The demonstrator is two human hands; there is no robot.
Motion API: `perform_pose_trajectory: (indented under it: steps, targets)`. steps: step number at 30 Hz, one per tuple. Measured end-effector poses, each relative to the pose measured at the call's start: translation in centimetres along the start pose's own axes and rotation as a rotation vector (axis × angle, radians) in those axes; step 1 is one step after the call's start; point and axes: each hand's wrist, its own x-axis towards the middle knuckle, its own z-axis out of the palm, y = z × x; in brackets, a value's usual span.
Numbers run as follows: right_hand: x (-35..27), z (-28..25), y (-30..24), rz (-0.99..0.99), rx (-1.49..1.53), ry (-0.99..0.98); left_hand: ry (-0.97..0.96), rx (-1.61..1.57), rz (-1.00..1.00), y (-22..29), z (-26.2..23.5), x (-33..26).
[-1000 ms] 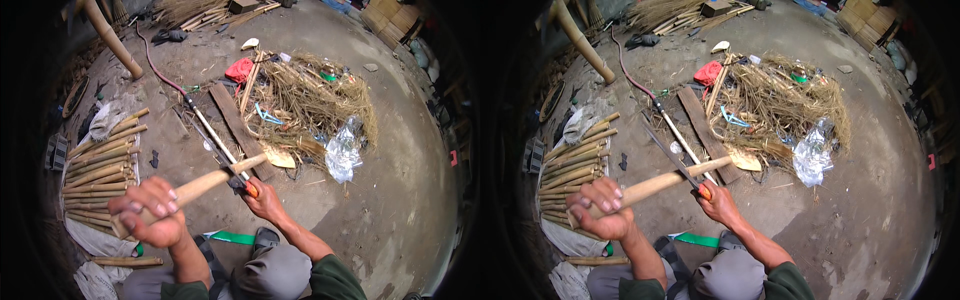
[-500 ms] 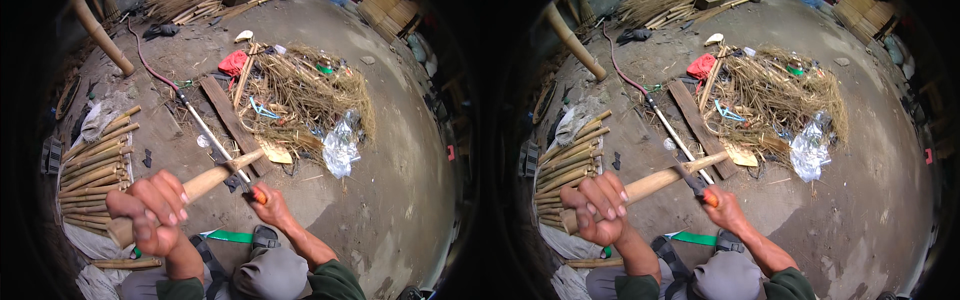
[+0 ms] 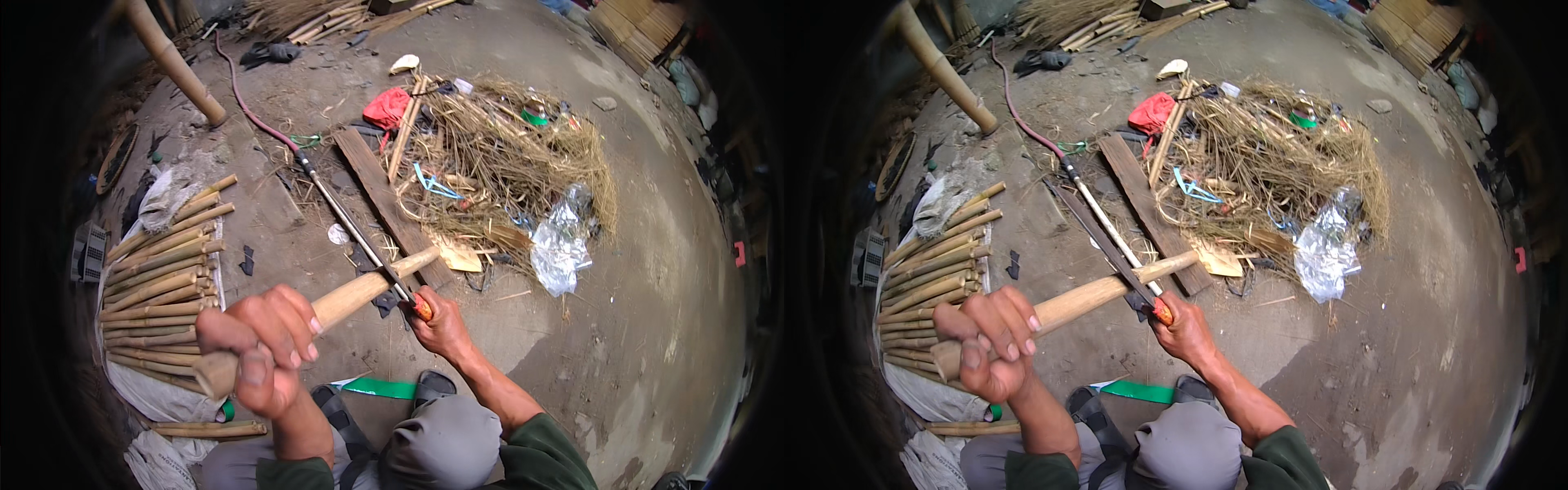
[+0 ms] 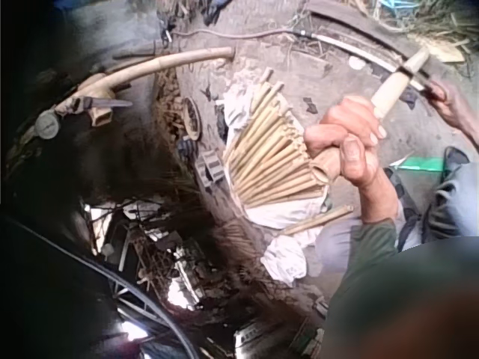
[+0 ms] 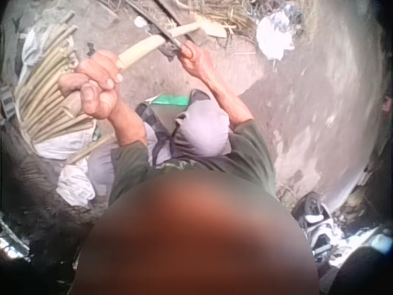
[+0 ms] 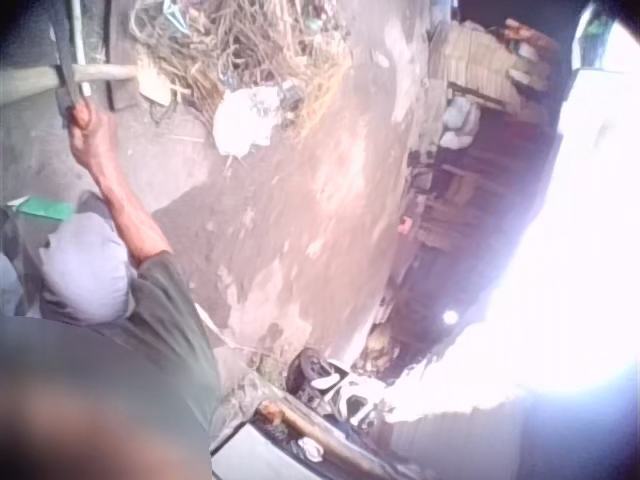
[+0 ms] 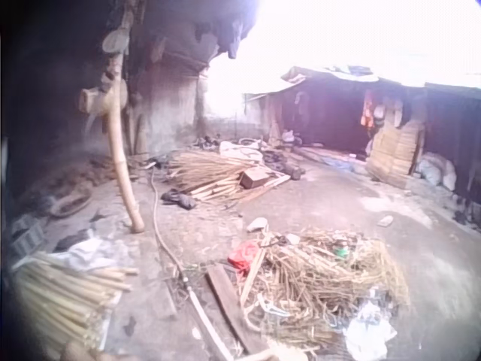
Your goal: The person sits on the floor and uses a knife to shave and taper the ends of bamboo poles. They repeatedly pick up poles from a nearby pile, carve the ends, and place the finished pieces back on the pile.
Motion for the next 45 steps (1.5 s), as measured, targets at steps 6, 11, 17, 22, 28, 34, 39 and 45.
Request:
perform_pose_trajectory:
  steps: [6,11,17,22,28,34,39,45]
  targets:
    - [-1.2,0.4,1.0,-0.120,0.102,-0.057,-0.038,0.008,-0.028,0.2,0.7,-0.2]
    - [0.2,0.1,1.6,-0.028,-0.019,-0.016,-0.035,-0.029,-0.050,0.1,0.9,0.1]
    - [-1.6,1.0,1.7,-0.186,0.188,-0.082,-0.094,-0.020,-0.037,0.0,0.7,0.3]
    - [0.4,-0.2,7.4,0.172,-0.153,-0.035,-0.018,-0.002,-0.059,0.0,0.9,0.1]
    - [-0.8,1.6,17.1,0.298,-0.185,0.046,-0.074,-0.104,-0.052,-1.3,0.0,1.4]
    - [-0.3,1.4,22.8,0.750,-0.114,0.017,0.055,0.082,-0.136,-1.6,-2.8,2.8]
    - [-1.5,2.1,14.9,0.374,-0.113,-0.010,0.543,0.040,0.026,-1.6,-2.8,2.1]
    - [0.3,1.9,2.1,-0.260,0.150,-0.185,0.417,0.121,0.038,-1.7,-1.2,0.5]
